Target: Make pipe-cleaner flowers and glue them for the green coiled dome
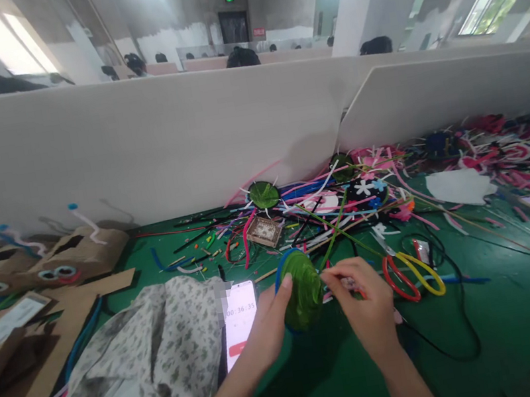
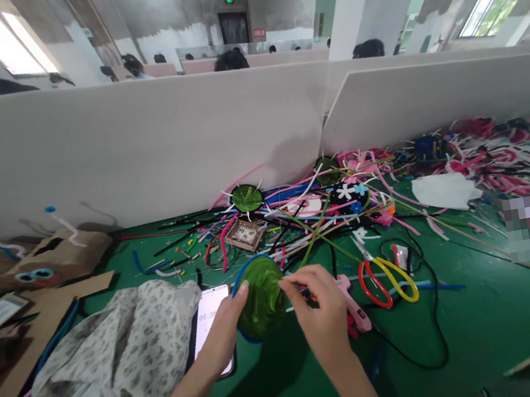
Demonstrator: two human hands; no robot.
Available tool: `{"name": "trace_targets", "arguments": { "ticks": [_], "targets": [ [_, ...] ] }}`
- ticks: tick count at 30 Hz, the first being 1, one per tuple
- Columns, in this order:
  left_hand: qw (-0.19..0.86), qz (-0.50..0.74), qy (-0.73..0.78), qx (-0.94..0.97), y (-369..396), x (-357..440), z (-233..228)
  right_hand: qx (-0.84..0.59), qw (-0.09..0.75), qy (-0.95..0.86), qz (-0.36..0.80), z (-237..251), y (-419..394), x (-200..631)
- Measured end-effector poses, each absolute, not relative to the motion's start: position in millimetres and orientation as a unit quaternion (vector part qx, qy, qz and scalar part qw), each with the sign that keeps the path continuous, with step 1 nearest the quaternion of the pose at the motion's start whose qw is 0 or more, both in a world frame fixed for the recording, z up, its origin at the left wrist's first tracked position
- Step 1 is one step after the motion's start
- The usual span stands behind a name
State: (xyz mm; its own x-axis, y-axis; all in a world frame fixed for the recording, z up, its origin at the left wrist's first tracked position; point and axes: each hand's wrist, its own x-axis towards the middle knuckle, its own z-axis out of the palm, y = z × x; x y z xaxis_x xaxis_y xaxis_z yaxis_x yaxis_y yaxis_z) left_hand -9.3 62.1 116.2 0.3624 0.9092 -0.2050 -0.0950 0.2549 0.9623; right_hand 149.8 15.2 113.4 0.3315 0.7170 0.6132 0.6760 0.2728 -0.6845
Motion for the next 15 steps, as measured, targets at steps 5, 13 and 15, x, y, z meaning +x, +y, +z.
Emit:
{"name": "trace_targets", "arguments": {
  "ticks": [5,13,15],
  "targets": [
    [0.664,0.341,0.386,0.542,60.6,-8.9,120.9,-0.603,0.488,-0.629,0.055,122.6,13.8,132.7],
    [0.591,0.323,0.389,0.629,59.9,-9.7,125.4,-0.618,0.434,-0.641,0.136,112.0,17.2,140.6],
    [0.590,0.322,0.393,0.627,59.2,-9.7,125.8,-0.618,0.452,-0.621,0.169,106.5,18.5,142.4]
  ]
}}
